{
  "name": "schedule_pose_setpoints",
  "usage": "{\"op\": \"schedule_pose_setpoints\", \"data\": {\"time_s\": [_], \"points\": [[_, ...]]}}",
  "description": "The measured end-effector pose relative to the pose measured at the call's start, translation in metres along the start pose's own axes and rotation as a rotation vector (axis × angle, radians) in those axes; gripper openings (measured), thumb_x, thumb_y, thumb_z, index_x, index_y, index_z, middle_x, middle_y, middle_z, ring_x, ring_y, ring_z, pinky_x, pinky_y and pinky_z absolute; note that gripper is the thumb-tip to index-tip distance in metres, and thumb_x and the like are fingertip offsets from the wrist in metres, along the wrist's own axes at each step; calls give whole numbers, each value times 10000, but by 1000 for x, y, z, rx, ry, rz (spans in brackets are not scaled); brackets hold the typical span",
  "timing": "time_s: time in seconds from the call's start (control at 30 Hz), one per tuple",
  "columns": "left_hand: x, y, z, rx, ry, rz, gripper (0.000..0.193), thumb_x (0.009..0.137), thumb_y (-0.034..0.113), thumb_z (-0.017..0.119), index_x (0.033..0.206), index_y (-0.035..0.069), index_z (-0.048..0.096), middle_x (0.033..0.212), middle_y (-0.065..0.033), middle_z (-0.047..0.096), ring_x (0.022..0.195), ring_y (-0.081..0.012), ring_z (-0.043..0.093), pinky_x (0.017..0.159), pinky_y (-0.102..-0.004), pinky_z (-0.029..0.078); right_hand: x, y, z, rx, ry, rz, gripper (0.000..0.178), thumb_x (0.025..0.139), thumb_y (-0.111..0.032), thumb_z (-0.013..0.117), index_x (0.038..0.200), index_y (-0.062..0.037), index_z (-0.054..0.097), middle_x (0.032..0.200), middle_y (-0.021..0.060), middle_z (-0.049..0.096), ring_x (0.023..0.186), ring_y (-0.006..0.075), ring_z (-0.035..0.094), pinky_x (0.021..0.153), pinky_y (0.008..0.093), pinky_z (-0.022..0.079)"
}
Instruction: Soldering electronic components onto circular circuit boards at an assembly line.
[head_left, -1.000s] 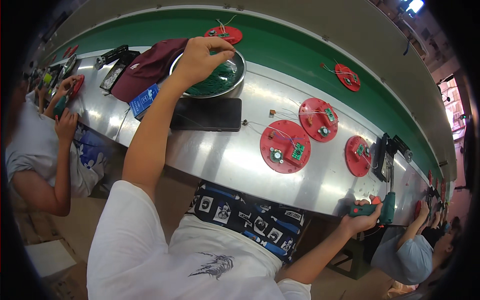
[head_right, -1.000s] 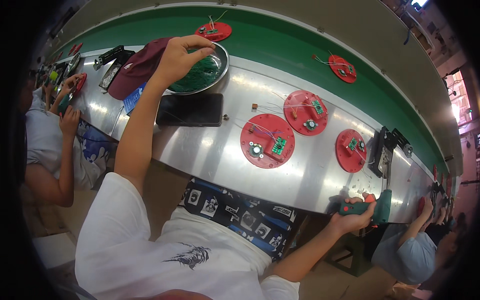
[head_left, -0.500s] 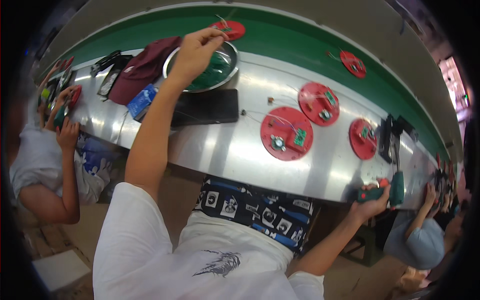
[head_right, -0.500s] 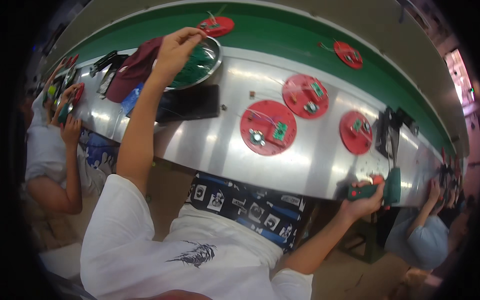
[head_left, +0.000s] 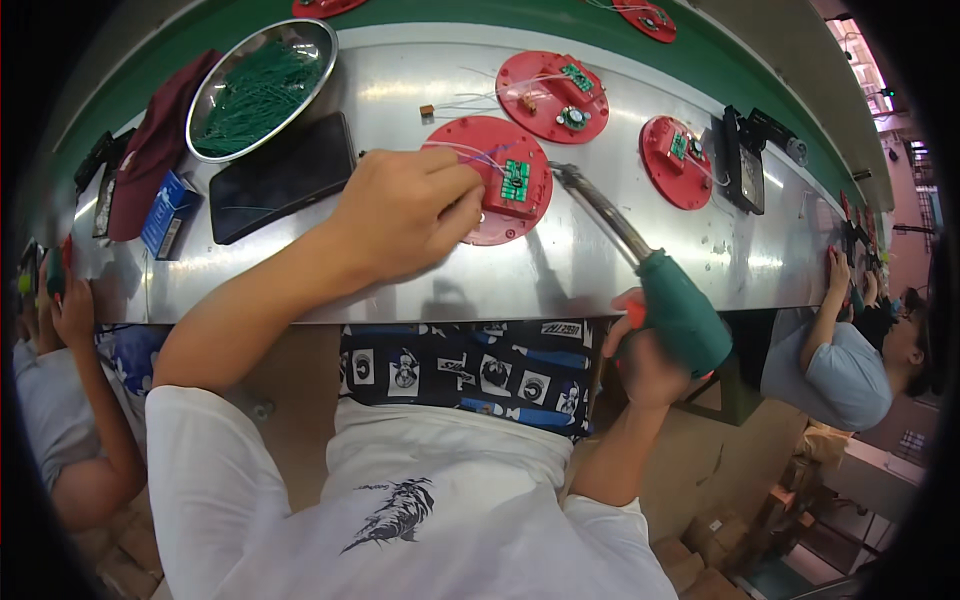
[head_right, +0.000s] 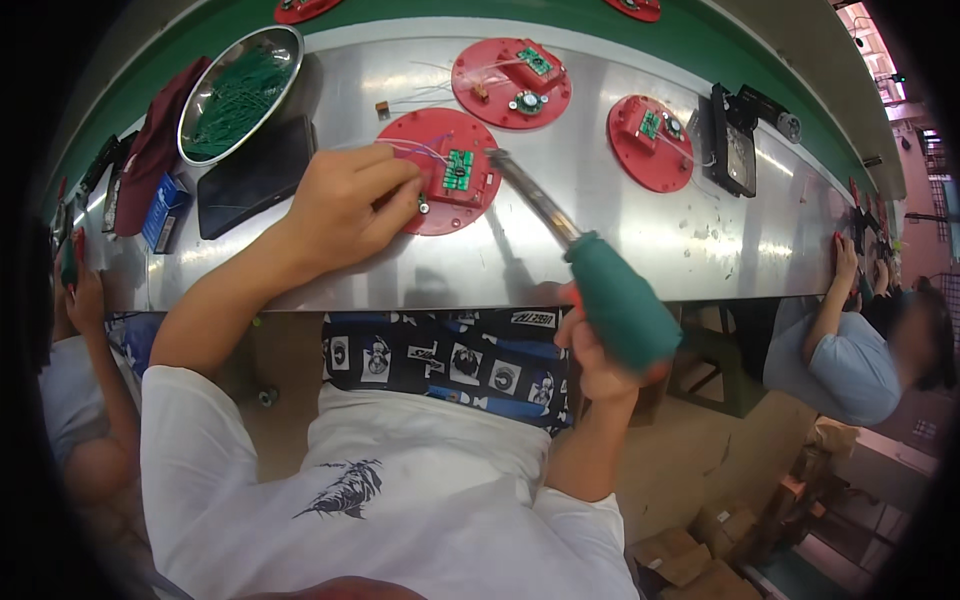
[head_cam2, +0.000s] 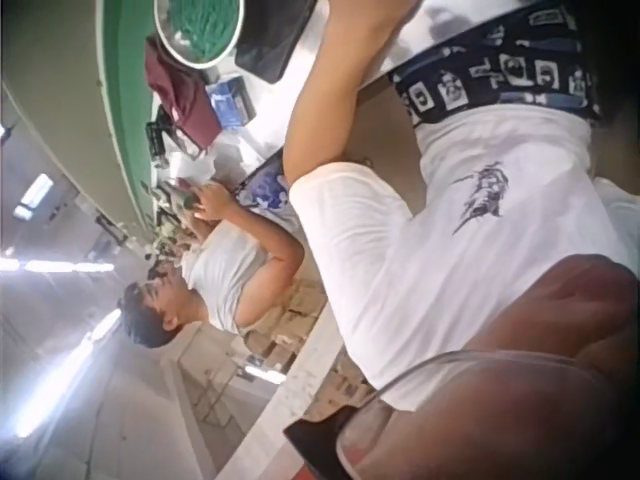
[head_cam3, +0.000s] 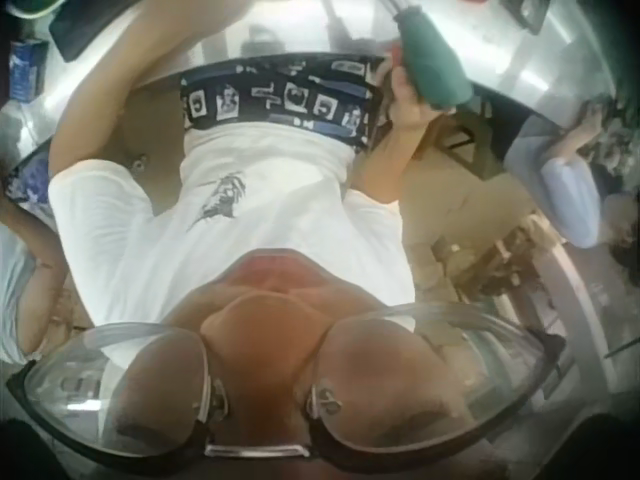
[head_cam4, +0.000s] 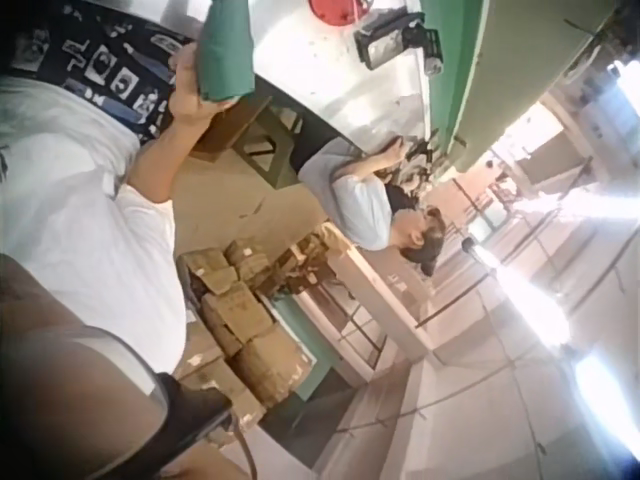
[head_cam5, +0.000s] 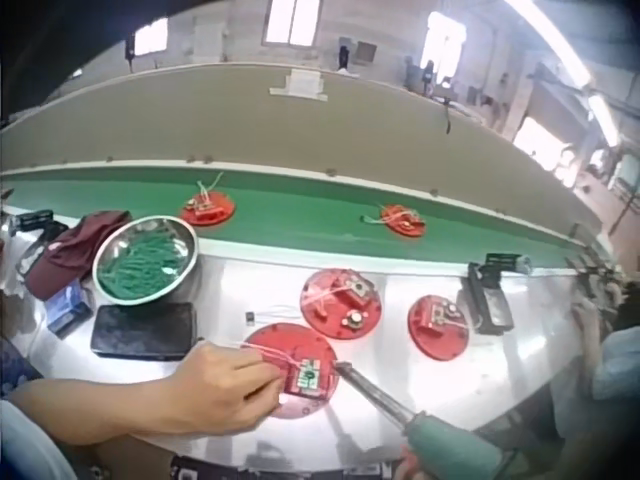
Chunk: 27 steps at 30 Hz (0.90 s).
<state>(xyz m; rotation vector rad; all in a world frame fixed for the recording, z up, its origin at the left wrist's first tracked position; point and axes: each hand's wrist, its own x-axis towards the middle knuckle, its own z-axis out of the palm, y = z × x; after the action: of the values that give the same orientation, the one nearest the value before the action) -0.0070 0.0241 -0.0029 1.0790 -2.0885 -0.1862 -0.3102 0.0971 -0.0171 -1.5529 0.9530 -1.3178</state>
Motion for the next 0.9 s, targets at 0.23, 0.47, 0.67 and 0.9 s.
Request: {"op": "schedule_pose_setpoints", "data": {"time_s": [0.23, 0.47, 0.67, 0.9], "points": [[-1, -4, 7, 30, 24, 16, 71, 805, 123, 659, 803, 53, 672, 672, -80, 589, 560, -280, 594, 505, -395, 483, -3, -5, 11, 91, -20, 56, 372, 855, 33, 637, 1221, 82, 592, 995, 194, 683, 612, 138, 598, 566, 273, 495], [-2, -5, 7, 24, 1, 15, 66, 807, 92, 679, 836, 33, 682, 688, -94, 591, 562, -278, 589, 514, -381, 478, -3, -11, 15, 126, 3, 118, 374, 856, 42, 621, 1224, 93, 576, 952, 170, 667, 608, 142, 591, 566, 271, 489], [-3, -7, 7, 24, -12, 20, 67, 815, 63, 696, 856, 11, 683, 701, -115, 594, 564, -282, 582, 523, -372, 468, -2, -15, 13, 27, -18, 202, 490, 892, -194, 622, 1260, 111, 514, 935, 205, 618, 524, 207, 581, 479, 283, 444], [-4, -8, 8, 21, -14, 3, 74, 826, 63, 691, 881, 13, 692, 720, -116, 611, 581, -283, 598, 530, -363, 478, 4, -11, 13, 87, 67, 91, 555, 913, -239, 621, 1280, 143, 456, 956, 265, 621, 491, 238, 595, 410, 300, 465]]}}
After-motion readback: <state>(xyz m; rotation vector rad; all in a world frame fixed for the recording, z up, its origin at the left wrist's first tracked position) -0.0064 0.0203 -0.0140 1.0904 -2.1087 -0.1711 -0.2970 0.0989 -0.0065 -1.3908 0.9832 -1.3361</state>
